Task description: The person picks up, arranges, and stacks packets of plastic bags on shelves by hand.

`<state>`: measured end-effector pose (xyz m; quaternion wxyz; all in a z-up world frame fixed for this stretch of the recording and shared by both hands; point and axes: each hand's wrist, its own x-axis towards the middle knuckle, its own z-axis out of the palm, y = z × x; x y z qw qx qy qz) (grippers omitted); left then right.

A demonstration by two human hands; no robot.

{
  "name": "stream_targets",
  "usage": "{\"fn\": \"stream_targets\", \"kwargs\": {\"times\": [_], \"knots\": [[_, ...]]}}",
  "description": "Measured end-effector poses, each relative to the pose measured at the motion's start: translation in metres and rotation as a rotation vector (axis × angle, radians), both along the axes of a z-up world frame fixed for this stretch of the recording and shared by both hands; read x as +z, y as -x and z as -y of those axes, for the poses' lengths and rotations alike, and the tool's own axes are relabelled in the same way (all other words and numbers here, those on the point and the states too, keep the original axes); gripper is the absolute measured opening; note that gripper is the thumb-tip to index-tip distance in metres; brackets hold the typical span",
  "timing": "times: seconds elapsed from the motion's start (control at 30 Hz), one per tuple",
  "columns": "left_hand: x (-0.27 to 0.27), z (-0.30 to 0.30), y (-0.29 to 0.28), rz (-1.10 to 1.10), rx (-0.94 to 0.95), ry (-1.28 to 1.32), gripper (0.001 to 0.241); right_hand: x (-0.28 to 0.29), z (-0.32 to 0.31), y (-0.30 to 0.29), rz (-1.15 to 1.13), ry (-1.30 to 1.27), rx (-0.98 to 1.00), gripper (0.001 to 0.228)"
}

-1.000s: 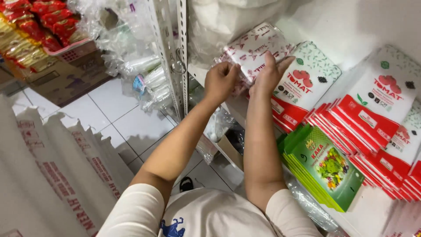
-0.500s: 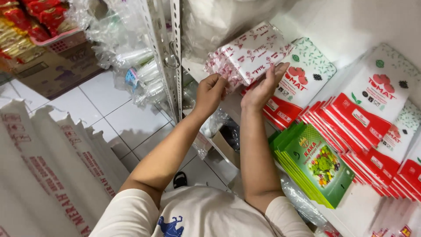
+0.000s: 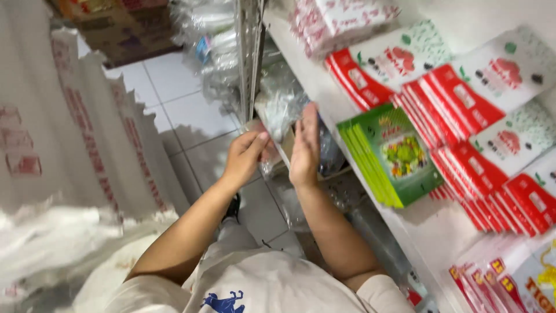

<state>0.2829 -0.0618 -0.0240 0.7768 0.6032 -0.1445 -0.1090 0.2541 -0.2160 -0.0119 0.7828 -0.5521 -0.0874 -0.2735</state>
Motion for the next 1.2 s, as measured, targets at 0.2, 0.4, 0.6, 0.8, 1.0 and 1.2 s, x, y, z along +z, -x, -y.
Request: {"fn": "stream_targets", "kwargs": {"times": [0.2, 0.4, 0.6, 0.8, 1.0, 1.2], "knots": [[-0.033, -0.081, 0.132, -0.142, 0.142, -0.068, 0.028, -0.02, -0.031, 0.121, -0.104, 0.116, 0.279, 0.067], [-0.048, -0.126, 0.209, -0.292, 0.233, -0.087, 0.03, -0.026, -0.056, 0.169, -0.158, 0.095, 0.314, 0.062], [-0.039, -0.158, 0.238, -0.228, 0.18, -0.085, 0.033, -0.02, -0.103, 0.195, -0.224, 0.044, 0.352, 0.061], [-0.023, -0.227, 0.27, -0.162, 0.205, -0.005, 0.031, -0.013, -0.191, 0.204, -0.177, 0.007, 0.481, 0.06], [-0.032, -0.392, 0.32, -0.149, 0.409, -0.089, 0.031, -0.032, -0.352, 0.214, -0.177, -0.046, 0.739, 0.062], [-0.072, -0.55, 0.385, -0.228, 0.728, 0.008, 0.033, -0.058, -0.526, 0.221, -0.361, 0.151, 1.044, 0.052]]}}
